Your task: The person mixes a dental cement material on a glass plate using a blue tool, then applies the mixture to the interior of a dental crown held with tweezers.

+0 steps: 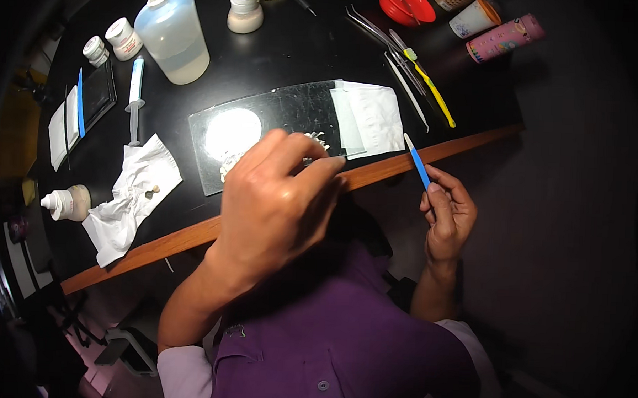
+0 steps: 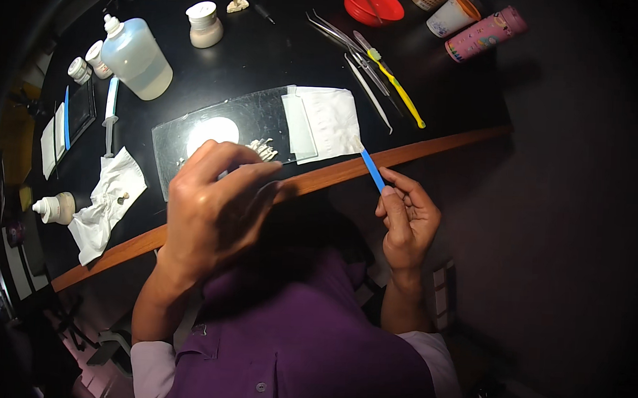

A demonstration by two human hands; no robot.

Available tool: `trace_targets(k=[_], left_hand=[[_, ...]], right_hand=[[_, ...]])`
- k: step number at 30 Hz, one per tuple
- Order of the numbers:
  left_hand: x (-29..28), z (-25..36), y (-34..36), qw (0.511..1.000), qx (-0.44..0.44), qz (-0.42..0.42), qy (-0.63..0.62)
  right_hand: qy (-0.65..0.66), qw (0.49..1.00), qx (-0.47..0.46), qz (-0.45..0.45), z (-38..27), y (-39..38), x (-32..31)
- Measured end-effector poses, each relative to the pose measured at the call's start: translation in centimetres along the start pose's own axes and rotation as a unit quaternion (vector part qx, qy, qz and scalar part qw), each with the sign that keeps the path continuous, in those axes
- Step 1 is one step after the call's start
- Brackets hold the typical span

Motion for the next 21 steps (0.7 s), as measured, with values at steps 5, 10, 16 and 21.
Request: trace_targets(k=[5,10,16,21], left_hand=[[5.3,0.3,3.5,0.994,0.008,-0.104,0.020],[8.9,-0.5,5.5,0.987,0.003,-0.156,0.040],[9.7,-1.0,6.3,0.986,-0.003,-0.163,0.028],[9.7,-1.6,6.3,0.982,-0.070,-0.178,0.000]], right_hand=[[0.014,1.000,0.012,0.002,1.1,0.2,-1.6],[0.029,0.999,0.019,-0.009,1.6,0.6,-1.8],[0.018,0.997,0.052,-0.045,1.8,0.9,-2.8],[0.005,0.997,0.049,-0.068,1.5,0.7,-2.1]])
Point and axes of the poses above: each hand's wrist, its own y-axis towards the middle knuckle, its own x-axis out of the palm, z = x × y, the point moved 7 cm from there along y, towards the middle knuckle, and after that the axes turned 5 degrees about x, right-handed, at the moved point
